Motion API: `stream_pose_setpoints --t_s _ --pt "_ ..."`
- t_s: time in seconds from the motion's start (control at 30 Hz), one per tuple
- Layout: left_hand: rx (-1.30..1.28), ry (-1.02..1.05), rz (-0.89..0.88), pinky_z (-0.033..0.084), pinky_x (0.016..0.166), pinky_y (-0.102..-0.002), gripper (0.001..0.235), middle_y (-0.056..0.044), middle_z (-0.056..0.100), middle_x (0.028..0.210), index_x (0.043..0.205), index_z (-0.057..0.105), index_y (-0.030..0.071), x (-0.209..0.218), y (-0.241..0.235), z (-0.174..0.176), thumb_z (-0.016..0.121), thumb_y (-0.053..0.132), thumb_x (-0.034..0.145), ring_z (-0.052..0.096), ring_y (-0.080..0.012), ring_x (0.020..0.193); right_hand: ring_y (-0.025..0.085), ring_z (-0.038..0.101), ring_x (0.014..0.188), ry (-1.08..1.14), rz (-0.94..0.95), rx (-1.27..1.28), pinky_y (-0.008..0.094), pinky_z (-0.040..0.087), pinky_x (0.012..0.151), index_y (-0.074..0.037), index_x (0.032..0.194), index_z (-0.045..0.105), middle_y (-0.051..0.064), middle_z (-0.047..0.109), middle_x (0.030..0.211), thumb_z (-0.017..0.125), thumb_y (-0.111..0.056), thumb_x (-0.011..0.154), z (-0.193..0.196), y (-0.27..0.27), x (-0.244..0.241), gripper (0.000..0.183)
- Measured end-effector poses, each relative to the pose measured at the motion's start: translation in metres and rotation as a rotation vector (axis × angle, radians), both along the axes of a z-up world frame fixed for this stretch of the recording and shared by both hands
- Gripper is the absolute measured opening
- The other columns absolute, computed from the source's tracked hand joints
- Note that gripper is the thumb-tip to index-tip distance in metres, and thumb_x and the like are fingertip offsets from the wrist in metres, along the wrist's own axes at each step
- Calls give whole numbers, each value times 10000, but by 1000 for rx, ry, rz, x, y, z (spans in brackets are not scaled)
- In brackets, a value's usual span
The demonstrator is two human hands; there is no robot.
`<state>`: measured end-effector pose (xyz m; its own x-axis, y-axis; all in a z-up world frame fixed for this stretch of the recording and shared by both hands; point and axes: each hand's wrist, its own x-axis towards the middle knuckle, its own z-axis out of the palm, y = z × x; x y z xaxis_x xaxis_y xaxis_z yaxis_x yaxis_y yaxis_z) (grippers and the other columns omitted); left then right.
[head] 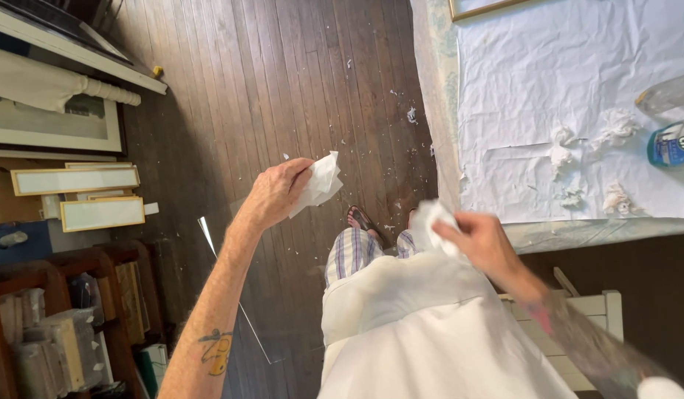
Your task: Cleaning a glass pane and assembling it into a wooden picture frame
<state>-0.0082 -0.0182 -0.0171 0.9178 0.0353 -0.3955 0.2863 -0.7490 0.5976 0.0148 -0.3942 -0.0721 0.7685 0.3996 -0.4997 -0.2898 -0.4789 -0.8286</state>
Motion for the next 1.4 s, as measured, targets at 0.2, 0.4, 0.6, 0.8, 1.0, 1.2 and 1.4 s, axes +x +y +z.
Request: stream_pose_setpoints --t_s 0.2,0.4,0.6,0.8,1.0,1.2,1.4 --pt "29 11 17 569 848 -418 274 -91 717 973 1236 674 155 -7 2 8 464 235 1079 716 -248 892 74 548 569 -202 -28 272 220 446 612 -102 743 721 -15 635 599 777 -441 975 34 95 90 415" --pt "21 11 48 556 922 -443 283 -127 736 1051 1257 683 127 -9 3 3 479 181 1067 727 -293 992 147 544 673 -94 5 11 326 446 666 -84 729 720 76 610 587 757 -452 936 -52 22 23 424" --pt "10 18 56 555 934 -454 286 -144 735 1112 1270 683 116 -7 6 -10 498 184 1063 722 -313 1032 159 588 659 209 -20 -95 284 497 657 -57 721 799 19 679 617 844 -383 844 28 -15 -40 352" --pt "9 -47 33 556 933 -473 268 -130 738 1063 1235 684 124 -8 -2 -1 489 194 1064 718 -335 1011 147 526 686 -130 18 49 335 474 670 -57 755 723 71 634 619 775 -350 922 24 51 51 342" --pt "18 -105 24 567 920 -456 264 -119 732 1069 1224 673 118 -17 -3 13 475 209 1074 725 -312 1012 22 496 590 -226 -61 263 174 419 618 -135 696 679 -80 573 572 791 -442 972 34 103 95 427" --pt "43 -144 21 582 881 -424 250 -129 735 995 1199 695 82 -15 -9 18 487 145 1075 741 -297 944 148 506 627 -139 -36 -11 338 417 586 -66 653 642 74 569 541 758 -391 926 -33 7 5 440" --pt "14 -100 9 560 929 -444 286 -119 726 1086 1257 678 92 -9 -13 15 466 170 1081 726 -282 1009 158 528 644 13 -29 -48 334 464 599 -40 647 692 70 620 560 806 -374 893 8 -8 -10 431"
